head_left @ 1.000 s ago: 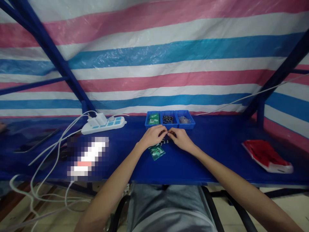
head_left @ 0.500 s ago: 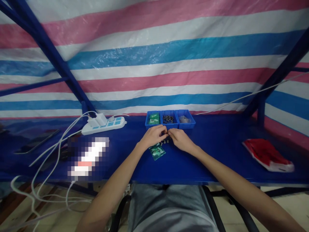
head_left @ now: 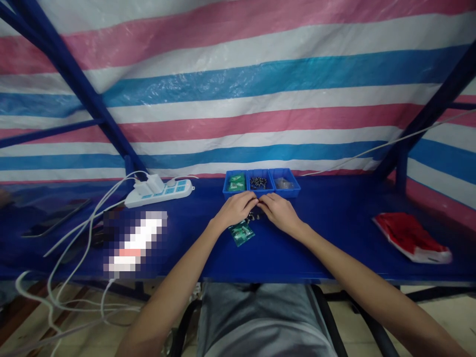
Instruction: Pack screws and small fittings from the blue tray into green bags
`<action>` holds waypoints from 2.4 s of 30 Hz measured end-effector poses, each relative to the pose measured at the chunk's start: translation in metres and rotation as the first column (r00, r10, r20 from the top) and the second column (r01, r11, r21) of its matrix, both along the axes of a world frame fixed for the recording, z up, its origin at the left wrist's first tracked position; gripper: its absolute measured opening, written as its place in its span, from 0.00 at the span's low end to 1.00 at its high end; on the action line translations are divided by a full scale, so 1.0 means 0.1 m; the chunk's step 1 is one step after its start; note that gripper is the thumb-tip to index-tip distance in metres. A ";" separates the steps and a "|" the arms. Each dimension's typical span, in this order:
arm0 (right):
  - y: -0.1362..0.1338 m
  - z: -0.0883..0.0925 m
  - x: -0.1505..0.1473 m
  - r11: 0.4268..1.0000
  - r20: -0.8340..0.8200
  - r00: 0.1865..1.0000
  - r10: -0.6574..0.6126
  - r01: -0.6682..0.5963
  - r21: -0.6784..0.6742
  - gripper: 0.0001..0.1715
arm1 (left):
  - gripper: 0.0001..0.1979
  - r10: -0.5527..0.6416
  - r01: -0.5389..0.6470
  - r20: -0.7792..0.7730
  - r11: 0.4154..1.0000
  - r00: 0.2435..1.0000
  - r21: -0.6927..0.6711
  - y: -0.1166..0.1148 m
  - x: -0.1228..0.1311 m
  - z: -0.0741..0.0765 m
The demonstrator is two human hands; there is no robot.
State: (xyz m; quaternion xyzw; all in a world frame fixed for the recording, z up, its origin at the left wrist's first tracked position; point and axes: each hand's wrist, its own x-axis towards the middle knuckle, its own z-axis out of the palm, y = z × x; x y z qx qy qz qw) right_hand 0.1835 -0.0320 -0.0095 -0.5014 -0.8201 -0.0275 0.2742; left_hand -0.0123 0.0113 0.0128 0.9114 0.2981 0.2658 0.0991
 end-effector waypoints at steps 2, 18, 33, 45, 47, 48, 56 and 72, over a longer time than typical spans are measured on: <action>-0.01 0.02 0.01 1.000 -0.015 1.000 0.001 -0.001 0.025 0.13 | 0.16 -0.002 0.002 -0.005 1.000 1.000 0.008 0.01 0.00 -0.01; 0.04 0.03 -0.01 0.986 -0.390 0.910 0.142 -0.164 -0.023 0.09 | 0.15 -0.043 0.044 0.016 0.992 0.999 -0.121 0.00 0.01 0.01; 0.09 -0.02 0.00 0.985 -0.319 0.944 0.081 -0.125 -0.119 0.11 | 0.12 0.018 -0.007 0.109 0.995 0.994 -0.099 0.03 0.01 -0.01; 0.10 0.00 0.02 0.995 -0.441 0.895 0.066 -0.093 -0.038 0.12 | 0.09 0.017 -0.011 0.077 0.997 0.997 -0.077 0.05 0.01 -0.04; 0.10 0.02 0.04 0.996 -0.493 0.868 0.051 -0.078 -0.034 0.11 | 0.09 0.011 -0.008 0.043 0.997 0.999 -0.072 0.05 0.00 -0.04; 0.12 0.02 0.05 0.997 -0.528 0.849 0.038 -0.069 -0.040 0.11 | 0.09 0.009 -0.008 0.025 0.998 1.000 -0.065 0.05 0.00 -0.04; 0.31 -0.01 0.13 0.960 -0.880 0.460 -0.120 -0.171 -0.221 0.16 | 0.08 0.041 -0.041 -0.026 0.999 0.999 0.015 0.08 -0.04 -0.04; 0.17 -0.06 0.08 0.938 -0.304 0.949 0.081 -0.176 -0.299 0.07 | 0.08 0.108 -0.104 -0.079 0.993 0.991 0.047 0.07 -0.08 -0.02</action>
